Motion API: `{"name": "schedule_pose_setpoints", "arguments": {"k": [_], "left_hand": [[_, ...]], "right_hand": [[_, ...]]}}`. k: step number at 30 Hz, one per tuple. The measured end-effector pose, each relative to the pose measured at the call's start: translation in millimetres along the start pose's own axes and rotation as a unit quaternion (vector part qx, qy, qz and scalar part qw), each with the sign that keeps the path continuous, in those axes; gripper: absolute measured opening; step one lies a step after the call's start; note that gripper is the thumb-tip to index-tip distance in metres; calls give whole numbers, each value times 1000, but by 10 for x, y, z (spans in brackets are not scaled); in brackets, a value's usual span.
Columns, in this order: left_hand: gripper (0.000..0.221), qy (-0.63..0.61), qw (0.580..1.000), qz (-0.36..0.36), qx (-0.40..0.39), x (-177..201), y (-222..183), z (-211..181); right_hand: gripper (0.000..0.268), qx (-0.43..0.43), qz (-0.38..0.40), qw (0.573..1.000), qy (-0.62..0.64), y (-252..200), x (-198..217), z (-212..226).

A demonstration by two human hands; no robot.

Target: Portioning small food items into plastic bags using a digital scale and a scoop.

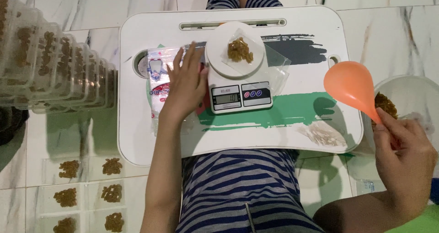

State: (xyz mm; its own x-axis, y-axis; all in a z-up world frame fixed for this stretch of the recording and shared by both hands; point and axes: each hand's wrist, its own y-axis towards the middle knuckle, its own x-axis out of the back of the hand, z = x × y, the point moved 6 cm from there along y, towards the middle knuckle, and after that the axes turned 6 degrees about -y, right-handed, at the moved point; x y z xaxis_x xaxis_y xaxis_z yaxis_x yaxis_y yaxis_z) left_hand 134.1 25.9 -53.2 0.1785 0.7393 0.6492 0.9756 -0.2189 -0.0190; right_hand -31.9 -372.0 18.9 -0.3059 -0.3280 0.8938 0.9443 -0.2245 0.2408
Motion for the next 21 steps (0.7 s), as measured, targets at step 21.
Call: {"name": "schedule_pose_setpoints", "arguments": {"k": [21], "left_hand": [[56,174,981,-59,56,-136,-165,563]], "right_hand": [[37,-66,6,997,30,-34,9,-74]]}}
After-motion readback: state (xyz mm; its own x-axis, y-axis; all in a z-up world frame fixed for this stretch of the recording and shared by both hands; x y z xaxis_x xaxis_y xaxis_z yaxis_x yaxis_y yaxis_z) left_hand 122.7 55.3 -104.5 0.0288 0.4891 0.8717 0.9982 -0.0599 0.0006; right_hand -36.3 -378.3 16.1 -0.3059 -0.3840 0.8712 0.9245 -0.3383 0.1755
